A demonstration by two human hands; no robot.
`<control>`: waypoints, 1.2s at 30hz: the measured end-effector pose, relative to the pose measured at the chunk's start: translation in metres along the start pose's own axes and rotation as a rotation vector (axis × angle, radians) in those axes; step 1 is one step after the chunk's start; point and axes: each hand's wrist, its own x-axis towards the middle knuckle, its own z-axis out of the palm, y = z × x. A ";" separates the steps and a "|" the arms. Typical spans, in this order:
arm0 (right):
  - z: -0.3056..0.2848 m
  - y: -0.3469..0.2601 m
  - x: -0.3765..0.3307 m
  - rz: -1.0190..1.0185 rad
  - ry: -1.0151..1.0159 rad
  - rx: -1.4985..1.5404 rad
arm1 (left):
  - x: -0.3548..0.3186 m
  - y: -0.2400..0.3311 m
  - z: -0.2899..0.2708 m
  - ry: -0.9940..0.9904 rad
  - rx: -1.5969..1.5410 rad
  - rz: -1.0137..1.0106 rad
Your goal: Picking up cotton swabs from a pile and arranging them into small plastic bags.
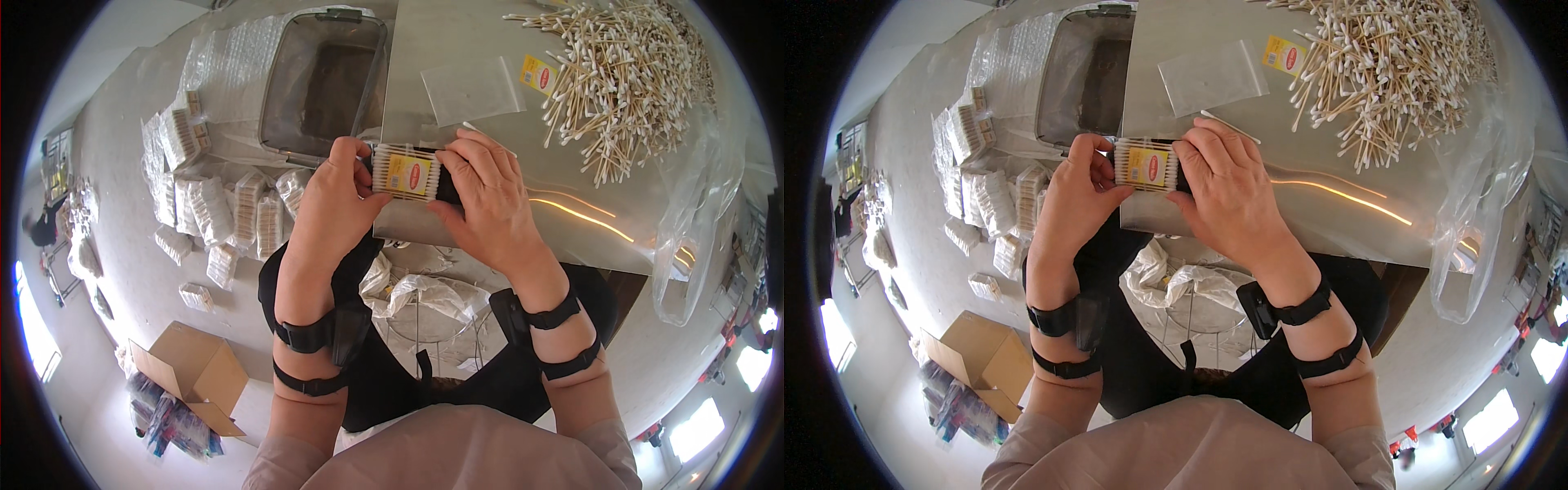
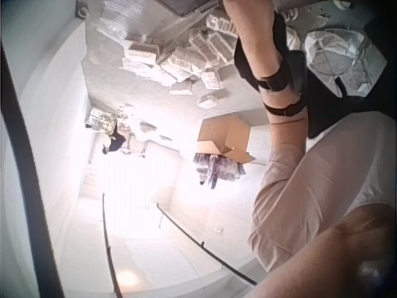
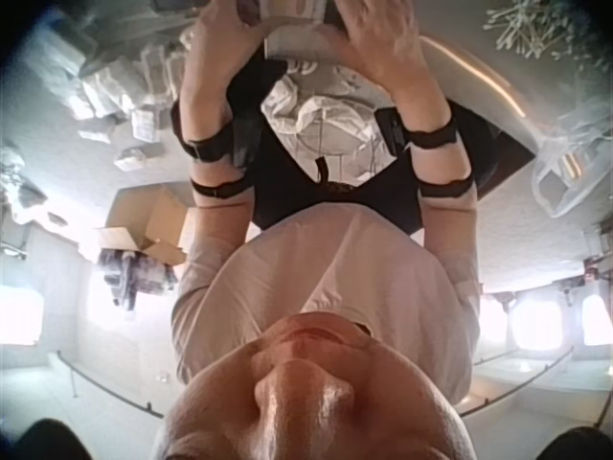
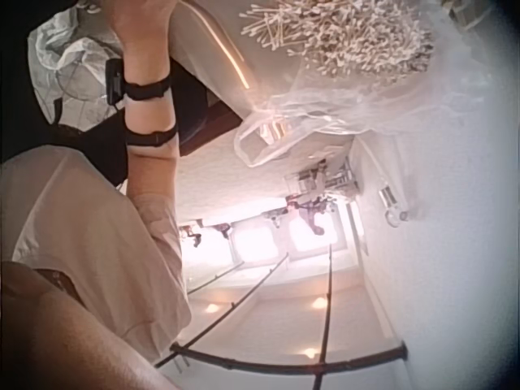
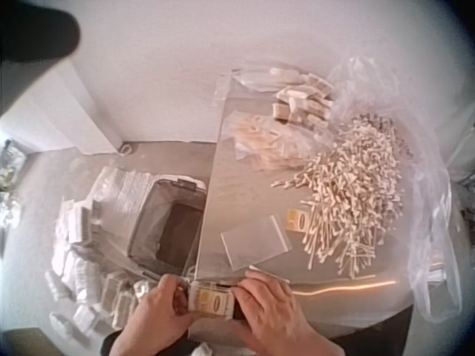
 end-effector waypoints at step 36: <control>0.026 -0.009 -0.017 0.040 0.223 0.032 | -0.001 -0.002 0.000 0.030 0.052 0.018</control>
